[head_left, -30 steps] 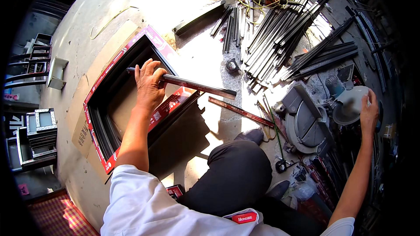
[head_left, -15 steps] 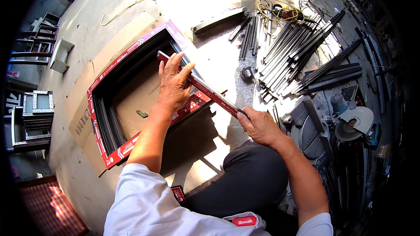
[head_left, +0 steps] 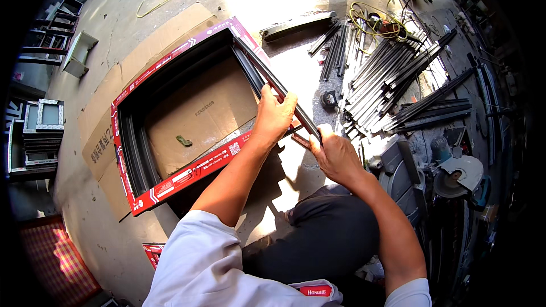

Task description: The person measures and cuts red and black metal profiles using a miter saw. They repeatedly measure the profiles, position them on the saw, cut them, and place the cut pieces into a cardboard box.

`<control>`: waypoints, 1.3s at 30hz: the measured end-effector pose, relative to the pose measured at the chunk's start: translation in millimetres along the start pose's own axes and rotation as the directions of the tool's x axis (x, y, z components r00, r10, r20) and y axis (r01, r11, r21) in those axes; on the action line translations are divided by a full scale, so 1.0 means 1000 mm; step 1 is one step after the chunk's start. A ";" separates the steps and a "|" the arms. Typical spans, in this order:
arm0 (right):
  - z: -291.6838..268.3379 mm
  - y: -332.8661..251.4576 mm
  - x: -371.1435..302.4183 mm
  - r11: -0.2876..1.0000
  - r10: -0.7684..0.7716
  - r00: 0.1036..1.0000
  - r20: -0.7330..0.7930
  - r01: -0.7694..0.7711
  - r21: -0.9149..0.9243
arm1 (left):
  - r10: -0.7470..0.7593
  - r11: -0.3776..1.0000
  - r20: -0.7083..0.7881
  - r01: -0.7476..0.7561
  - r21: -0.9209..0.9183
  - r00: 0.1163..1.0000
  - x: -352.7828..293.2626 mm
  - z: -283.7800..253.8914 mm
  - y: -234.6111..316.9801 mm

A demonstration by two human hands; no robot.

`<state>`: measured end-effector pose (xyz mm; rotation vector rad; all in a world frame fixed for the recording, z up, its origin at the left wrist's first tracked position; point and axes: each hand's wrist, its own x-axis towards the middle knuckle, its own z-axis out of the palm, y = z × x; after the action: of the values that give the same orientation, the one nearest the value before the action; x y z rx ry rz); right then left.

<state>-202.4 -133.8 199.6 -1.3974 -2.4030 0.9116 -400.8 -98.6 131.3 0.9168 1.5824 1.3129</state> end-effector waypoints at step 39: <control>0.012 0.034 -0.038 0.931 0.162 0.980 0.114 -0.190 0.313 | 0.051 0.998 -0.225 -0.040 0.051 0.973 0.125 -0.048 -0.061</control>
<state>-164.1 -158.4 174.2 -1.4846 -2.0830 1.3660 -491.8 -11.0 55.4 0.8597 1.7809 1.4608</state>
